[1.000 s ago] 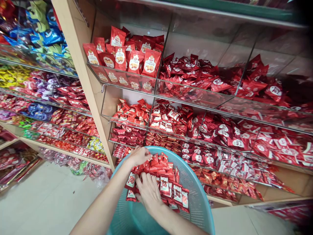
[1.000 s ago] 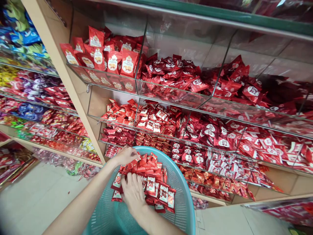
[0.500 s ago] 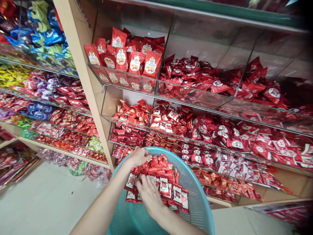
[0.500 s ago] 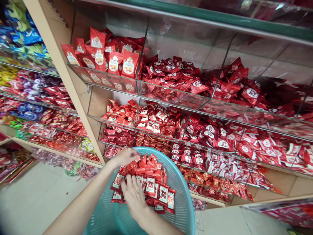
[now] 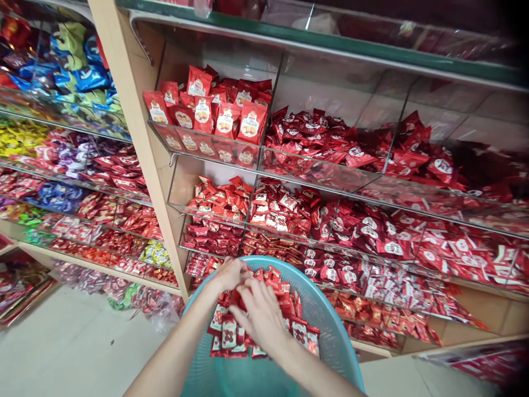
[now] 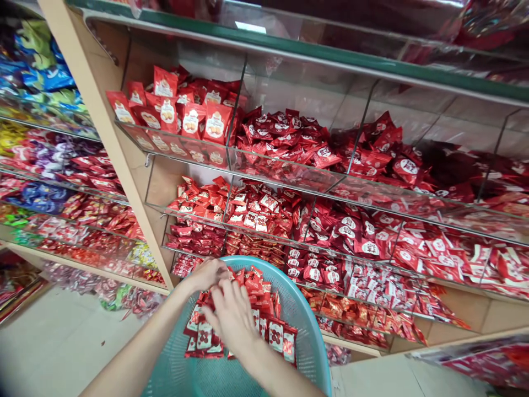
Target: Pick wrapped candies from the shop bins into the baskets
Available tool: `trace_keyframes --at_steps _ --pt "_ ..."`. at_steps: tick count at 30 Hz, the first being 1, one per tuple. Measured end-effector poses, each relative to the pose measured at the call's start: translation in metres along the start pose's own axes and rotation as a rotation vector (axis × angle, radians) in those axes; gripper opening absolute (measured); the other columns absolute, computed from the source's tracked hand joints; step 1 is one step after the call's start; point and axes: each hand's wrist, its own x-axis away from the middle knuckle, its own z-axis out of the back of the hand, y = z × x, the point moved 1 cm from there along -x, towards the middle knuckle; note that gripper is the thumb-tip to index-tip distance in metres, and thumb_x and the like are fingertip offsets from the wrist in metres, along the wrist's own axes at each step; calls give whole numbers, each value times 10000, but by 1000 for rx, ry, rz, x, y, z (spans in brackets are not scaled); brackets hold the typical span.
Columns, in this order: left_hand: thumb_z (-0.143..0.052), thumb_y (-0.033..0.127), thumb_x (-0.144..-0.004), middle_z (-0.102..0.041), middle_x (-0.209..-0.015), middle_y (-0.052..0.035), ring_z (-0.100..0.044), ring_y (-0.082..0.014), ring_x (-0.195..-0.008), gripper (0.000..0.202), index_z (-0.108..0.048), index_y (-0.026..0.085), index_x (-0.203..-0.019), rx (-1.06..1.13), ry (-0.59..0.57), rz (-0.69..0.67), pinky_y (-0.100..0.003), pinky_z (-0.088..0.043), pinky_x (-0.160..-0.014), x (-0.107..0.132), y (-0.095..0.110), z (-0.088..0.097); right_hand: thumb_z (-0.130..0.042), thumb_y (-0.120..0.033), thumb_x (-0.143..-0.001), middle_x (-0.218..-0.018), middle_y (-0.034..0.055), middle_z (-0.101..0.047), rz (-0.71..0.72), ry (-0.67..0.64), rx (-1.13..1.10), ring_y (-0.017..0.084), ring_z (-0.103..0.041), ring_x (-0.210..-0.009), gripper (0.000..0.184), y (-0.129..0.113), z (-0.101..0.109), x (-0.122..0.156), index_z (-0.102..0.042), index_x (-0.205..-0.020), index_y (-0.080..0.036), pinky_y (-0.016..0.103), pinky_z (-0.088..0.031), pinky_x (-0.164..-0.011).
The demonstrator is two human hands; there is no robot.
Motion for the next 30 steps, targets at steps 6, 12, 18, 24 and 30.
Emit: trace_keyframes --at_steps 6,12,18,24,30 --pt "-481 452 -792 -701 -775 -30 -612 -188 -804 317 -702 225 -771 61 -4 10 -243 -411 -689 -3 -2 0 -407 -262 -888 -903 79 -576 -177 397 -17 203 -518 -868 178 73 75 -61 -564 -904 -181 332 -390 -781" --pt "-495 461 -780 -701 -769 -40 -617 -198 -795 319 -700 221 -731 73 16 20 -253 -401 -684 -3 -2 -1 -564 -418 -750 -663 45 -583 -536 63 -10 187 -532 -689 266 131 92 -116 -560 -606 -196 276 -337 -599" --pt "-468 458 -778 -700 -766 -46 -611 -202 -777 333 -696 219 -737 48 33 1 -256 -387 -652 -5 -5 -3 -650 -425 -624 -450 -43 -437 -608 -33 -243 123 -452 -498 339 145 78 -130 -439 -479 -204 241 -270 -490" --pt "-468 465 -772 -693 -736 -49 -603 -199 -747 343 -698 215 -730 58 27 6 -251 -368 -624 -5 -4 -2 -661 -326 -614 -563 -58 -524 -611 143 -425 111 -500 -532 248 148 70 -125 -497 -744 -194 222 -356 -522" --pt "-494 454 -764 -693 -735 -30 -600 -187 -734 308 -694 224 -717 109 35 4 -242 -362 -636 -4 -4 -1 -651 -368 -679 -710 -6 -580 -456 521 -683 127 -546 -617 291 139 102 -96 -496 -851 -191 257 -438 -594"
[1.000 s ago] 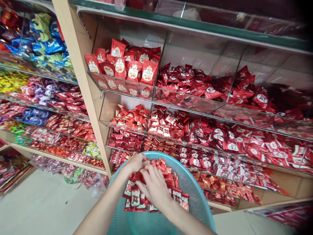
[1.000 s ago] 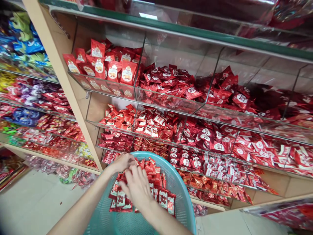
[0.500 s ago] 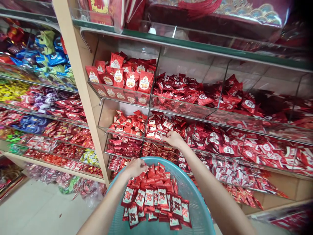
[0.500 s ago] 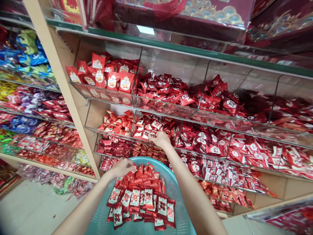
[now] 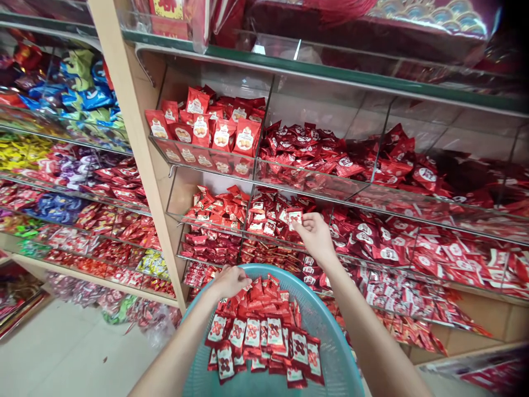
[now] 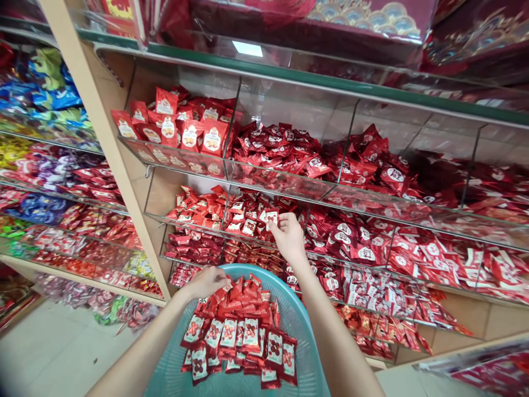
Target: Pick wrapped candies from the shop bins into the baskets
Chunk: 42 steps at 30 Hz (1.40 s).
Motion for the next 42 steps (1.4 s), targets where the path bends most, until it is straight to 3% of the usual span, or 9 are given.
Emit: trace_keyframes --at_steps 2,7,9,16,22,26,30,38,42 --pt "-508 469 -753 -675 -686 -16 -590 -172 -694 313 -691 220 -709 63 7 -5 -233 -364 -634 -2 -3 -2 -629 -370 -729 -776 9 -590 44 -49 -115 126 -553 -664 266 -11 9 22 -503 -890 -199 250 -451 -606" --pt "-496 455 -757 -646 -642 4 -564 -147 -650 344 -687 171 -734 297 -39 -14 -218 -375 -610 -8 -11 -4 -544 -378 -814 -822 6 -597 -157 -747 -197 114 -541 -605 208 -1 -5 90 -550 -943 -215 225 -444 -496" --pt "-479 442 -770 -663 -699 -2 -564 -143 -676 355 -685 152 -769 404 -68 -44 -218 -391 -625 -8 -11 -2 -547 -362 -815 -831 2 -603 -171 -840 -126 120 -547 -633 186 15 -18 106 -582 -917 -210 248 -466 -563" --pt "-579 395 -726 -689 -803 -22 -575 -137 -761 287 -693 135 -767 564 -212 -215 -214 -418 -725 -2 -9 8 -564 -333 -807 -952 28 -661 -109 -828 -41 186 -582 -882 219 45 -45 118 -637 -964 -198 324 -434 -837" --pt "-637 434 -692 -683 -819 -26 -584 -147 -783 298 -696 144 -735 586 -229 -215 -221 -426 -737 -2 -10 9 -601 -376 -768 -916 24 -666 -197 -787 -123 183 -593 -804 238 52 -50 122 -661 -937 -221 311 -459 -745" --pt "-640 452 -695 -687 -845 -34 -588 -153 -806 314 -691 145 -739 621 -204 -171 -235 -426 -769 -1 -10 11 -640 -475 -704 -686 -5 -624 -444 -651 -274 118 -537 -538 309 66 -49 124 -645 -833 -194 256 -441 -541" --pt "-640 427 -702 -684 -830 -37 -585 -145 -778 295 -685 139 -747 678 -187 -170 -246 -424 -765 -2 -10 12 -675 -493 -660 -584 -20 -581 -653 -554 -411 92 -532 -516 341 73 -45 127 -600 -724 -166 236 -442 -562" --pt "-642 393 -682 -647 -792 -26 -554 -130 -752 256 -634 138 -658 688 -79 -148 -240 -410 -733 -6 -8 8 -657 -509 -672 -600 -27 -539 -530 -425 -388 108 -526 -567 342 70 -48 124 -550 -649 -185 240 -463 -558" --pt "-636 402 -667 -636 -738 -15 -548 -131 -716 259 -625 143 -670 737 -32 -65 -246 -417 -714 -7 -8 7 -653 -515 -674 -710 -27 -552 -584 -380 -453 119 -567 -647 336 63 -48 125 -538 -710 -201 270 -516 -605"
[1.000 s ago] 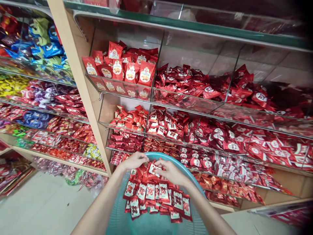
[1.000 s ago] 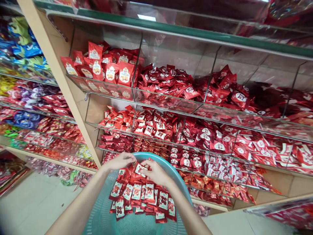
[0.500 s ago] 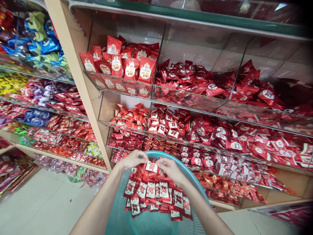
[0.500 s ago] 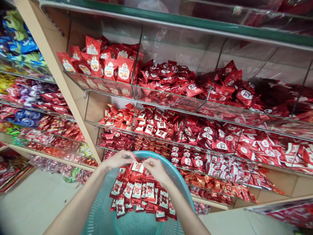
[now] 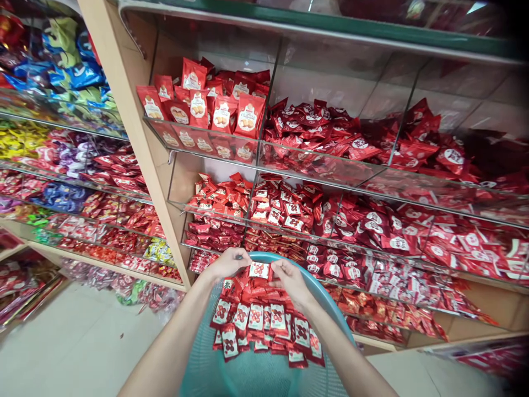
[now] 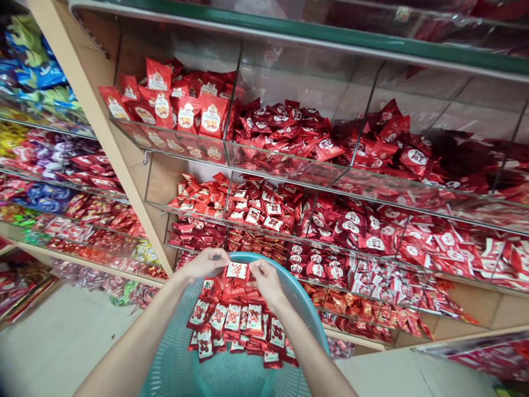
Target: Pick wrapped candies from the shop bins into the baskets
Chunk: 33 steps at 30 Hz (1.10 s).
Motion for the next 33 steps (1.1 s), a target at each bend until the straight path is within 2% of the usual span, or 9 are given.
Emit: trace_keyframes --at_steps 5,9,11,15,18,22,27,30,33 --pt "-639 408 -663 -624 -712 -11 -540 -128 -700 267 -640 144 -701 46 18 31 -238 -410 -692 0 0 0 -701 -457 -657 -893 -17 -572 -125 -34 -153 143 -642 -748 409 -2 -8 9 -480 -934 -254 281 -535 -633" --pt "-653 461 -652 -623 -701 -9 -533 -125 -669 325 -658 144 -723 41 -32 56 -234 -405 -662 2 3 -2 -755 -403 -596 -763 -41 -557 -108 13 -221 101 -604 -647 412 3 -12 6 -505 -871 -225 222 -502 -597" --pt "-642 507 -657 -614 -689 -6 -521 -119 -641 381 -660 138 -751 51 -35 72 -226 -391 -623 3 5 -3 -736 -413 -619 -778 -36 -563 -86 -1 -203 87 -580 -650 347 2 -11 5 -537 -820 -211 205 -490 -592" --pt "-536 610 -712 -624 -743 -20 -517 -120 -639 517 -649 126 -853 92 40 115 -218 -359 -575 5 8 -4 -662 -423 -709 -831 -31 -560 -29 -83 -133 90 -565 -752 248 -5 -9 10 -562 -795 -213 232 -504 -704" --pt "-501 634 -718 -643 -809 -34 -535 -146 -728 554 -656 121 -860 51 132 155 -228 -372 -637 4 10 -4 -659 -426 -705 -760 -35 -544 -50 -194 -17 91 -552 -672 258 -6 -17 15 -559 -797 -207 237 -498 -641" --pt "-513 620 -711 -649 -821 -35 -534 -166 -785 531 -667 124 -821 -2 203 183 -236 -369 -674 2 11 -6 -674 -385 -672 -604 -63 -491 -37 -330 228 81 -460 -503 246 8 -43 11 -528 -694 -188 218 -404 -485" --pt "-558 605 -681 -613 -724 -8 -509 -141 -693 489 -653 136 -781 46 196 168 -229 -365 -613 0 5 -6 -641 -224 -693 -479 -82 -446 35 -358 577 70 -395 -455 148 34 -84 -3 -529 -610 -173 203 -313 -467" --pt "-578 613 -655 -583 -666 11 -485 -122 -633 488 -643 141 -757 72 197 167 -227 -354 -585 -1 0 -6 -655 -160 -657 -494 -63 -497 36 -365 685 93 -451 -483 115 43 -101 -5 -552 -605 -168 213 -339 -491" --pt "-590 609 -645 -558 -638 21 -468 -112 -607 479 -634 142 -741 77 185 174 -224 -343 -571 -2 -2 -5 -633 -99 -645 -633 -19 -579 83 -321 740 134 -528 -607 90 45 -110 -2 -579 -671 -166 247 -394 -589"
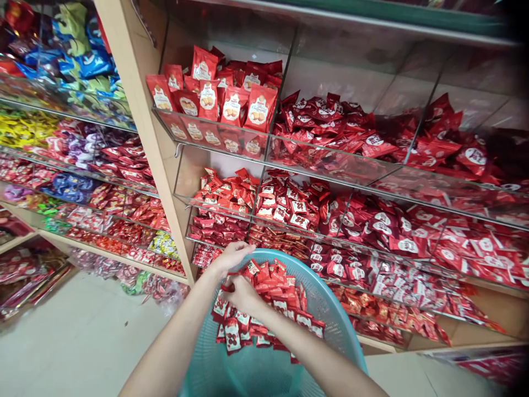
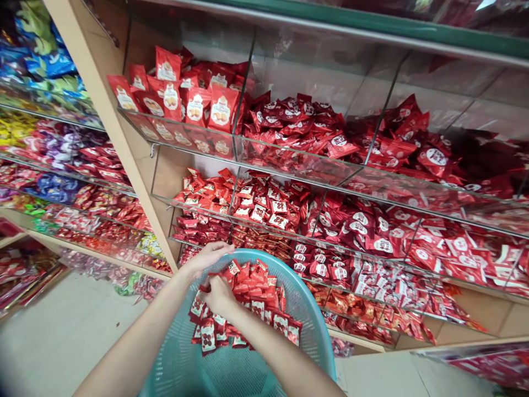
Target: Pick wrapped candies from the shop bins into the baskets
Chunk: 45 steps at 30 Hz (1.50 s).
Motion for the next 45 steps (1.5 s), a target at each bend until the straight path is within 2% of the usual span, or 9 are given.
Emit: trace_keyframes --at_steps 6,11,18,23,29,33,37,42,45 --pt "-594 580 -659 -548 -639 32 -453 -105 -607 440 -623 146 -729 12 -24 -17 -220 -334 -570 1 0 0 -570 -246 -782 -1083 125 -562 75 89 404 246 -588 -877 320 -13 8 18 -527 -1086 -158 362 -464 -731" --pt "-613 568 -640 -520 -620 34 -419 -96 -584 441 -621 133 -709 30 -18 -9 -216 -304 -546 5 7 -1 -428 -252 -866 -986 80 -560 233 -2 591 225 -580 -885 185 -11 17 43 -581 -948 -189 350 -480 -751" --pt "-632 559 -625 -539 -645 20 -438 -100 -589 445 -622 124 -722 71 -31 -13 -212 -294 -537 5 7 -2 -518 -298 -814 -1025 92 -541 255 -195 687 261 -525 -982 177 9 6 57 -621 -884 -173 376 -457 -835" --pt "-633 562 -622 -527 -613 29 -430 -98 -563 438 -615 133 -705 66 -22 -8 -215 -286 -528 4 4 -1 -564 -272 -783 -972 74 -578 238 -214 616 222 -537 -936 126 7 5 62 -611 -851 -176 326 -429 -833" --pt "-636 544 -617 -529 -614 29 -425 -99 -585 418 -626 131 -677 53 -15 -32 -216 -282 -545 5 7 0 -635 -214 -718 -690 -26 -595 110 -413 266 105 -516 -632 46 6 26 67 -603 -737 -185 190 -352 -546" --pt "-639 546 -611 -531 -611 29 -420 -100 -578 423 -631 130 -687 56 -21 -27 -216 -279 -539 5 7 -1 -619 -211 -739 -623 -40 -556 63 -254 104 85 -491 -577 57 14 42 45 -590 -724 -165 176 -336 -517" --pt "-641 554 -609 -540 -595 26 -433 -105 -575 428 -632 130 -667 41 -6 -40 -218 -285 -533 5 6 -1 -586 -174 -763 -618 -34 -556 42 -121 154 97 -526 -590 47 16 48 24 -562 -723 -165 188 -367 -539" --pt "-638 569 -609 -581 -626 9 -470 -119 -603 449 -649 128 -688 29 -4 -49 -218 -308 -545 2 3 0 -521 -175 -811 -963 63 -601 79 63 492 179 -588 -797 104 2 46 33 -558 -908 -185 280 -439 -656" --pt "-636 576 -606 -578 -622 10 -470 -120 -602 457 -651 128 -696 22 3 -48 -220 -313 -550 2 2 0 -439 -211 -873 -1054 86 -560 209 65 705 210 -581 -896 160 -5 37 46 -551 -984 -189 324 -478 -716"
